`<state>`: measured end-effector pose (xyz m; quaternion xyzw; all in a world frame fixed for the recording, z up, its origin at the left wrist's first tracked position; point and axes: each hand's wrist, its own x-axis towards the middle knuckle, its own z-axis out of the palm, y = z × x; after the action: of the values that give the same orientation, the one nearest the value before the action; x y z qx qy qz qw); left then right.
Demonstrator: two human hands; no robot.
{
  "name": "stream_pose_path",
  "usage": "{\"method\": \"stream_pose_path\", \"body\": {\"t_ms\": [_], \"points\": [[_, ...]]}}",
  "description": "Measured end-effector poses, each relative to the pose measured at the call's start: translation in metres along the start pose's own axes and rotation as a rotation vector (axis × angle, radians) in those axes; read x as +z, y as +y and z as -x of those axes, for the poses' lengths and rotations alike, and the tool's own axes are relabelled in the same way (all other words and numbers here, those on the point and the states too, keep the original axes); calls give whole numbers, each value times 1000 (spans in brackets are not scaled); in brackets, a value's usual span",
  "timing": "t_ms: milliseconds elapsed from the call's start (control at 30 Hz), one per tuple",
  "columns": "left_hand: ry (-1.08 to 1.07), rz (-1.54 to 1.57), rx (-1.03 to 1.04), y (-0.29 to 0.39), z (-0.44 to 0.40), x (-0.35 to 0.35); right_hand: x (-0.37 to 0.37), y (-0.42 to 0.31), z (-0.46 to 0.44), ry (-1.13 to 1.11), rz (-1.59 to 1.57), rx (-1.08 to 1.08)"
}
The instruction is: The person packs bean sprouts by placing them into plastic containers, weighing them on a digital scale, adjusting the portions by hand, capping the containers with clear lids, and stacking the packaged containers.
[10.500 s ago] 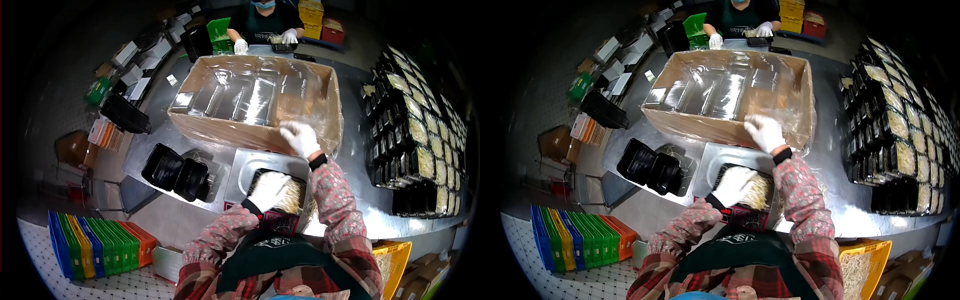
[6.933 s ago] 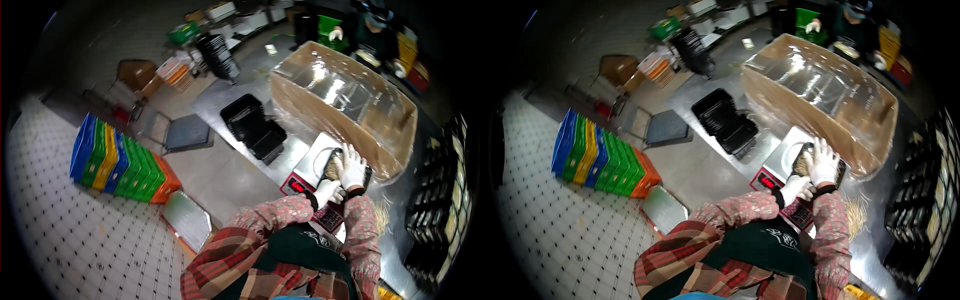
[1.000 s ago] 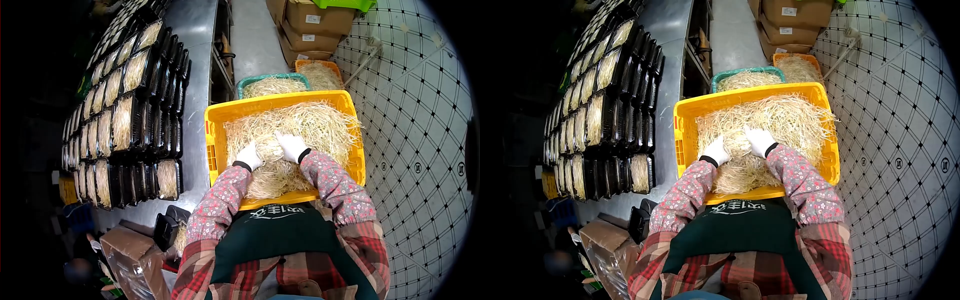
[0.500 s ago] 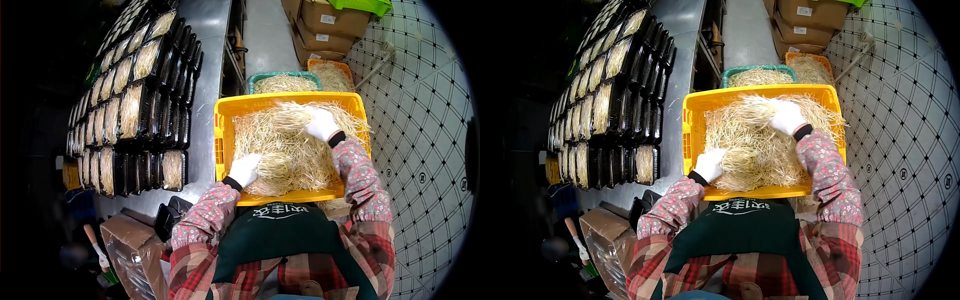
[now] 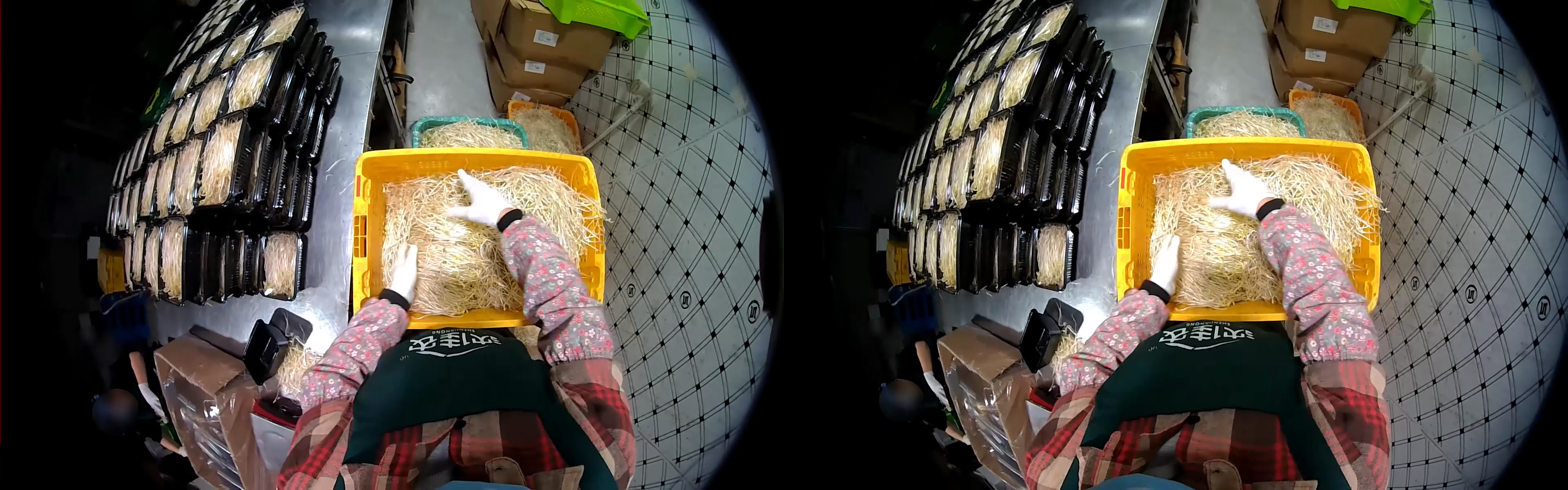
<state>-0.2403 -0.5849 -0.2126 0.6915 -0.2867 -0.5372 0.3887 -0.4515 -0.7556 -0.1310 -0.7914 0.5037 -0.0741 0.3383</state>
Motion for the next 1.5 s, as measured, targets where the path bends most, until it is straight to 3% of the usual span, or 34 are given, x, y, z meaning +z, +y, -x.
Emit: {"method": "stream_pose_path", "body": {"t_ms": [33,67,133,200,333,400,533,567,600,667,733,800,867,933,1000,1067,1100,1167,1233,1267,1400,1467,1500], "points": [[24,-63,-6,23,12,10,12,-7,1,-114,-5,42],[10,49,90,-21,-13,18,26,-15,6,-227,-11,83],[-61,-19,231,-30,-18,-8,25,-60,32,-379,304,19],[-98,-28,234,29,29,-19,36,-80,60,-225,562,-68],[-193,8,175,46,59,-46,68,-67,60,-4,663,-120],[-173,216,136,57,81,-67,62,-44,27,-167,407,32],[236,175,361,78,130,-141,27,-43,2,-237,536,101],[509,-5,458,82,143,-161,44,-27,0,-78,639,17],[782,-192,543,85,156,-184,49,-27,1,-81,643,-3],[1272,-232,635,41,161,-245,56,-32,4,-131,623,12],[1593,-405,520,16,187,-292,59,-41,18,-72,532,-14],[1804,-528,184,-23,203,-332,60,-38,27,-91,471,-50],[1805,-223,13,-62,207,-368,53,-32,31,-75,327,-71],[1688,222,44,-74,207,-382,42,-29,38,-40,151,-114],[1574,398,111,-102,198,-403,21,-42,47,-115,-22,-53],[1525,662,-131,-82,197,-388,29,-31,43,-117,71,-115],[1608,581,-90,-152,174,-432,26,-34,45,-108,80,-125],[1610,522,-80,-160,170,-426,19,-47,49,-131,135,-121],[1392,655,-198,-153,172,-415,8,-69,54,-121,151,-164],[1413,643,-257,-146,167,-413,3,-83,57,-107,159,-192],[1526,918,-94,-111,162,-383,12,-136,59,-9,195,-401],[1543,681,-42,-139,159,-409,19,-180,66,-14,203,-485],[1610,687,274,-120,177,-397,21,-210,75,-48,249,-513]]}}
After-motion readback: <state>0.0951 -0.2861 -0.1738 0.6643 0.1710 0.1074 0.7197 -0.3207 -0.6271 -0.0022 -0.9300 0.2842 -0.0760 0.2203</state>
